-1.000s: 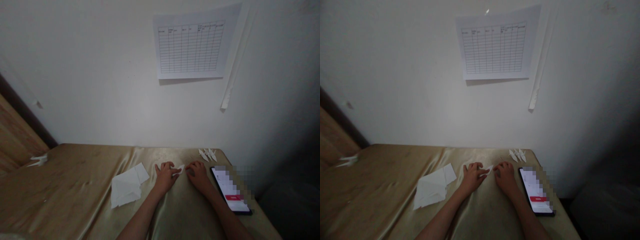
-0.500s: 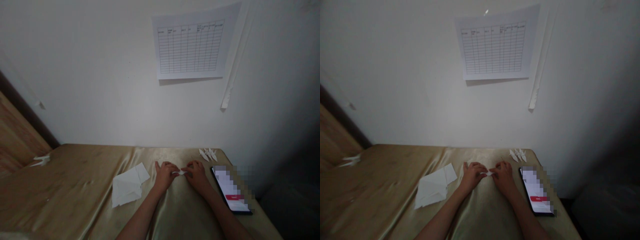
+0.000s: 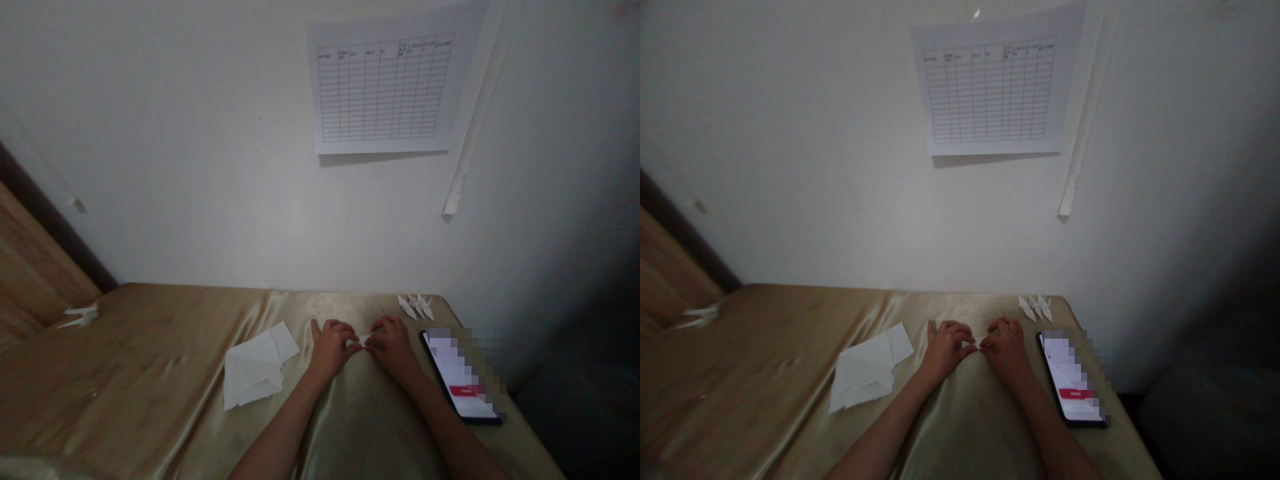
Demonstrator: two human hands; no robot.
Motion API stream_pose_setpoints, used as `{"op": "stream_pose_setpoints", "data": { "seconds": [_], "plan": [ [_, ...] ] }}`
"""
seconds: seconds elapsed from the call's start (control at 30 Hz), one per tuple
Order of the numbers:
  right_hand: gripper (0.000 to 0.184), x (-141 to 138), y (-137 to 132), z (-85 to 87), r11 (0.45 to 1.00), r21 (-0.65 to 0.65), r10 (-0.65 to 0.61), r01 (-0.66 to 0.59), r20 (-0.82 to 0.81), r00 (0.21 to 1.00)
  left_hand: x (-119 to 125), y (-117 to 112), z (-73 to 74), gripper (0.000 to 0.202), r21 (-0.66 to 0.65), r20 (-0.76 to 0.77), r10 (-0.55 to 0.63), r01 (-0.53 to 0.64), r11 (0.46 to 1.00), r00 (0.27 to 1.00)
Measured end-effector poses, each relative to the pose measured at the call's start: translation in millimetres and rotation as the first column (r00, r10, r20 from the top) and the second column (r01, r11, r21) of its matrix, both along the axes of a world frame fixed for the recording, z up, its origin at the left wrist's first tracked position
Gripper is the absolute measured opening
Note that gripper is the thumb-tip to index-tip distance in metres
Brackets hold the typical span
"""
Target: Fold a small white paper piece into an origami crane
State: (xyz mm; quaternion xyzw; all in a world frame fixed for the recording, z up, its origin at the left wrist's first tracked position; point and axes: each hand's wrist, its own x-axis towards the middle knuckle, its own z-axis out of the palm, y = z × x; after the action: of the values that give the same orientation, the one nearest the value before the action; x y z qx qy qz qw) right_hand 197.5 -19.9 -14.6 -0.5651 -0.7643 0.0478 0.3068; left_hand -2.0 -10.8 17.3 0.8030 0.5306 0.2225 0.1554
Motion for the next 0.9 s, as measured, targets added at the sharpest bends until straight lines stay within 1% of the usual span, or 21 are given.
{"op": "stream_pose_setpoints", "data": {
  "seconds": [0.2,0.37,0.47,0.63,0.9],
  "plan": [
    [0.011,-4.2,-1.2,3.7,0.998,-0.063,-0.032,0.032,-0.008,0.999,3.9,1.6,-5.8,0.011,0.005,0.031,0.064,-0.065,0.998,0.997],
    [0.011,-9.8,3.2,1.9,0.983,-0.133,-0.135,0.130,-0.031,0.990,4.5,4.1,-7.0,0.011,-0.044,0.018,0.090,-0.090,0.995,0.996],
    [0.010,-8.2,6.3,-0.6,0.978,-0.142,-0.159,0.152,-0.042,0.986,4.0,4.8,-7.1,0.012,-0.048,0.012,0.097,-0.096,0.994,0.995],
    [0.008,-4.3,6.7,-2.6,0.979,-0.141,-0.149,0.145,-0.022,0.989,4.8,5.2,-7.6,0.012,-0.039,0.021,0.103,-0.102,0.994,0.994],
    [0.010,-9.2,7.0,-2.4,0.976,-0.135,-0.171,0.169,0.001,0.985,7.6,5.0,-6.0,0.007,-0.049,0.020,0.123,-0.121,0.991,0.992]
  ]
}}
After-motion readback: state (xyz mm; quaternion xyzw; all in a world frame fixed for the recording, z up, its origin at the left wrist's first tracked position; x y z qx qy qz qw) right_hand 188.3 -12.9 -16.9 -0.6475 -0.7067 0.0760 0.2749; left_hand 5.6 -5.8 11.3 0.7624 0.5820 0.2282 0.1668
